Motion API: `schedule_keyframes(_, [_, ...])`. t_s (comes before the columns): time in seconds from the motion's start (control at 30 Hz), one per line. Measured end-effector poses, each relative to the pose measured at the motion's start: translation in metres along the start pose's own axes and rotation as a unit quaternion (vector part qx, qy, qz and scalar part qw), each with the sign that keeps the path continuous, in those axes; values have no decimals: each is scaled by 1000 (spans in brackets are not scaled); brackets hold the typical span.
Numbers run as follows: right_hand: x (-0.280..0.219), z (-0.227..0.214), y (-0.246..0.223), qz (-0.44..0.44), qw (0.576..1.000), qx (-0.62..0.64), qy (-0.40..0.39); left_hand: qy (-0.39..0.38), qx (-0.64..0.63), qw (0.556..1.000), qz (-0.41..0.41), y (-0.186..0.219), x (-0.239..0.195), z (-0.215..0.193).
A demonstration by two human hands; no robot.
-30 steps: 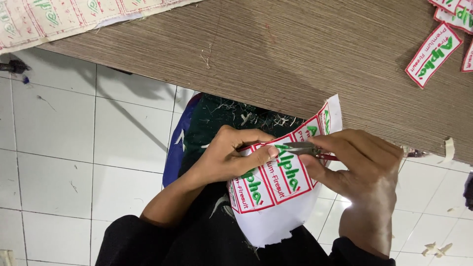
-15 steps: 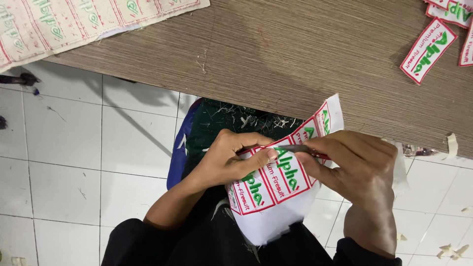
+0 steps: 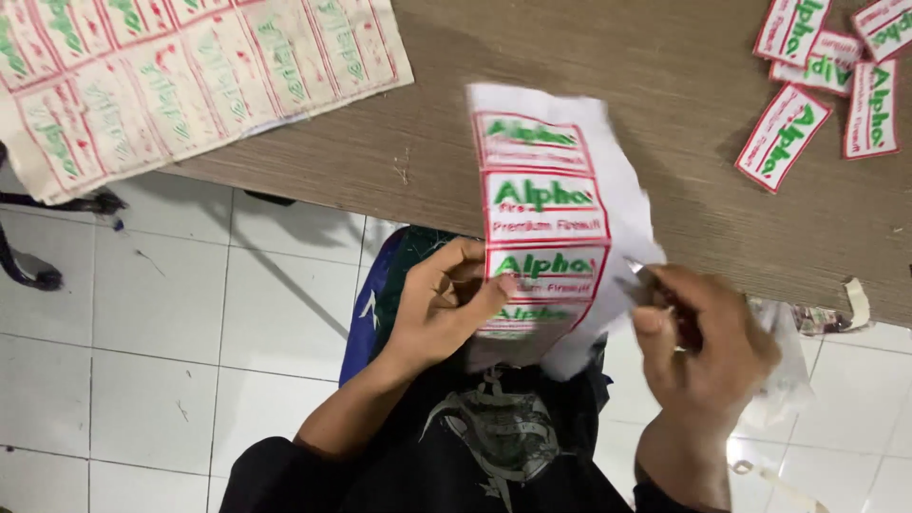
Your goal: Cutting individual labels from a printed sheet using a hand-held blade
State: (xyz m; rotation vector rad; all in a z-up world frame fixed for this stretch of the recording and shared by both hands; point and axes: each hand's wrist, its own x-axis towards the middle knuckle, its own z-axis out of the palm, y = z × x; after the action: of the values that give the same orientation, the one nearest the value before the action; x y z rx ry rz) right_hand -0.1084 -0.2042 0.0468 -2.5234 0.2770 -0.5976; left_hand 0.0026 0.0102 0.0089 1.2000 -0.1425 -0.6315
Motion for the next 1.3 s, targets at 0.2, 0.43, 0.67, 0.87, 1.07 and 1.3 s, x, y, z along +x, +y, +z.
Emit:
schedule_keyframes(0.2, [7,20,-21,-69,994,-89,13,-53,-40,997,50,-3,2,5])
schedule_keyframes(0.43, [13,37,-30,-51,995,21,88,-18,-74,996,55,5,6,16])
schedule_keyframes(0.67, [4,36,-26,22,990,88,111,-23,-64,997,35,-5,-1,11])
schedule_keyframes(0.87, [6,34,-37,3,990,76,116,-27,-82,996,27,-6,0,9])
schedule_keyframes(1.07, [3,42,-29,19,988,88,128,-41,-60,997,0,3,3,6])
schedule_keyframes(1.3, [0,44,-22,39,986,109,119,-24,-88,995,-40,12,6,13])
